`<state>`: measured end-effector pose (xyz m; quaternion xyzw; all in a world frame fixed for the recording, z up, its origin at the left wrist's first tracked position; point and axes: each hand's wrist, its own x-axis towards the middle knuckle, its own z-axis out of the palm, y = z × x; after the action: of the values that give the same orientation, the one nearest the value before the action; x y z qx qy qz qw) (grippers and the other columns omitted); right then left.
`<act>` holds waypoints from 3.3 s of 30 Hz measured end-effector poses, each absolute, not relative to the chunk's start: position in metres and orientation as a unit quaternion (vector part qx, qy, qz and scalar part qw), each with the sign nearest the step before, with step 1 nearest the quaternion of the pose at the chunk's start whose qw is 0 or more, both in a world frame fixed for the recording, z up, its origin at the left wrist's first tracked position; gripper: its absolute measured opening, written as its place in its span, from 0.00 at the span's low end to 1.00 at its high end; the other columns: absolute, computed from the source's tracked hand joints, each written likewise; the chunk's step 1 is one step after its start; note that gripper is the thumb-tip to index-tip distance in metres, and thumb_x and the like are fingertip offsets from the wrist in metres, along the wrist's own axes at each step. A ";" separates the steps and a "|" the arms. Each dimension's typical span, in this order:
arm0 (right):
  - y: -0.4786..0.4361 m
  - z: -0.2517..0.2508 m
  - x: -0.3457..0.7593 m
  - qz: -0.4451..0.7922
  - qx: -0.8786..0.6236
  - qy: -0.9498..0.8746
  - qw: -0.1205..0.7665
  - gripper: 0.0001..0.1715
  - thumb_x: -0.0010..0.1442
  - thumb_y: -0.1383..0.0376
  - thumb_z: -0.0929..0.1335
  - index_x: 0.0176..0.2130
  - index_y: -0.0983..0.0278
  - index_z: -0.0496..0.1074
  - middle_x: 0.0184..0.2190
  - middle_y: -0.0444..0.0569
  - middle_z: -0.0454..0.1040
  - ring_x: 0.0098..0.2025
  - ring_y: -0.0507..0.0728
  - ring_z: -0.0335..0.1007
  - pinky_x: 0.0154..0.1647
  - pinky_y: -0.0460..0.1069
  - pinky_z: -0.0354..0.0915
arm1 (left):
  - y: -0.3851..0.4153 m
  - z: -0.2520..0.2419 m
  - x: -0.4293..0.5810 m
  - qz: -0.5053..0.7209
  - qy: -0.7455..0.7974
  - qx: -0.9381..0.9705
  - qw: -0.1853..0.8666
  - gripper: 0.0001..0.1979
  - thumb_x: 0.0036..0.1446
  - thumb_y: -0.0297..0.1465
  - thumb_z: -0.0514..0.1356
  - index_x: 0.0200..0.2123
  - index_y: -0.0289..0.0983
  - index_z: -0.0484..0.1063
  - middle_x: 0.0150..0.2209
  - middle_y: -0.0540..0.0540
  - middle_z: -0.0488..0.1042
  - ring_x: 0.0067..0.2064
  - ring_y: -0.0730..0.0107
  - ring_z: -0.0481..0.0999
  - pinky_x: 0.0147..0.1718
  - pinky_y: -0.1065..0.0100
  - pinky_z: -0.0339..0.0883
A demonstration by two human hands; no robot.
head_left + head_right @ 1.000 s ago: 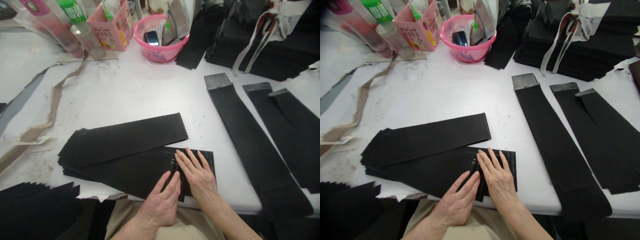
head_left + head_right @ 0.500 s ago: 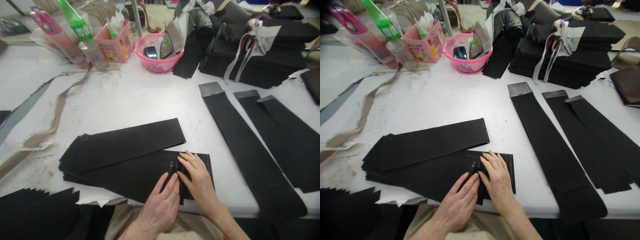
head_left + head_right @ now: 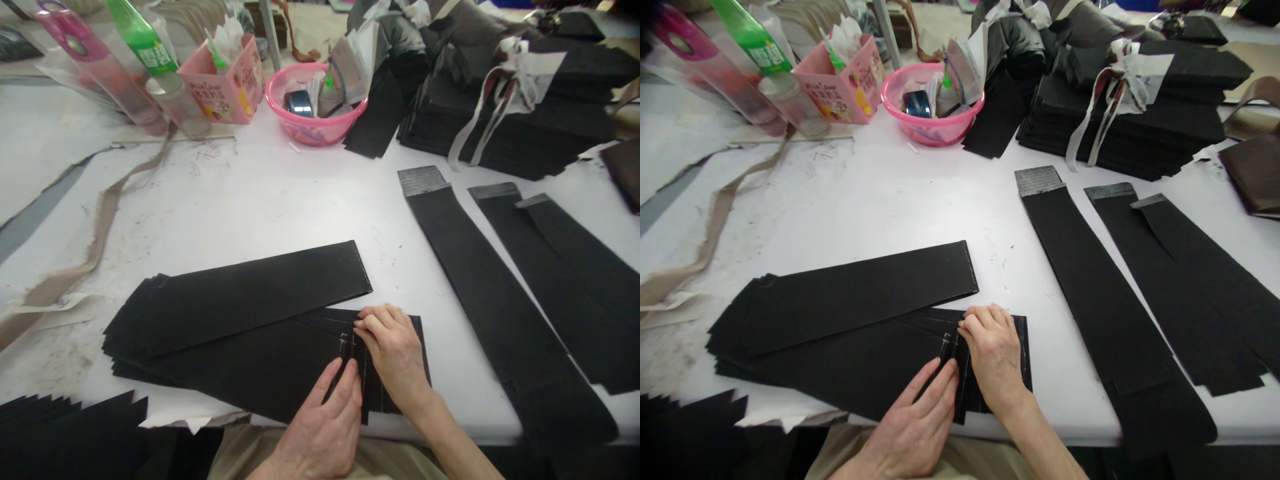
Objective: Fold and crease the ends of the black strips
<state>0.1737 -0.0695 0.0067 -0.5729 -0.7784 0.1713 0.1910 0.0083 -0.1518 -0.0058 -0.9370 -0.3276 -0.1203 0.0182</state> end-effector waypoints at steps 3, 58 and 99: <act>-0.064 0.005 0.171 0.164 -0.582 -0.778 0.172 0.10 0.66 0.68 0.65 0.31 0.61 0.68 0.35 0.47 0.73 0.41 0.58 0.66 0.46 0.54 0.63 | -0.151 -0.006 0.008 -0.121 -0.326 -0.937 0.017 0.17 0.64 0.27 0.49 0.48 0.26 0.73 0.53 0.35 0.71 0.62 0.47 0.62 0.66 0.45 0.43; -0.120 0.015 0.168 0.599 -0.628 -0.473 0.153 0.22 0.65 0.51 0.64 0.27 0.62 0.67 0.17 0.40 0.71 0.12 0.48 0.59 0.13 0.43 0.52 | -0.177 0.003 0.001 -0.318 -0.390 -0.864 -0.003 0.11 0.64 0.23 0.52 0.33 0.34 0.74 0.35 0.43 0.75 0.40 0.61 0.75 0.38 0.61 0.70; -0.131 0.013 0.168 0.211 -0.654 -0.714 0.132 0.04 0.66 0.61 0.66 0.38 0.59 0.67 0.26 0.41 0.73 0.25 0.55 0.71 0.24 0.49 0.58 | -0.161 0.006 -0.007 -0.149 -0.361 -0.920 0.021 0.15 0.66 0.25 0.50 0.52 0.29 0.70 0.51 0.40 0.72 0.58 0.55 0.66 0.65 0.47 0.51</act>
<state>0.1676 -0.1309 0.0132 -0.6543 -0.7142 0.2109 0.1317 -0.0071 -0.1611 0.0064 -0.9202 -0.3612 -0.1493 0.0207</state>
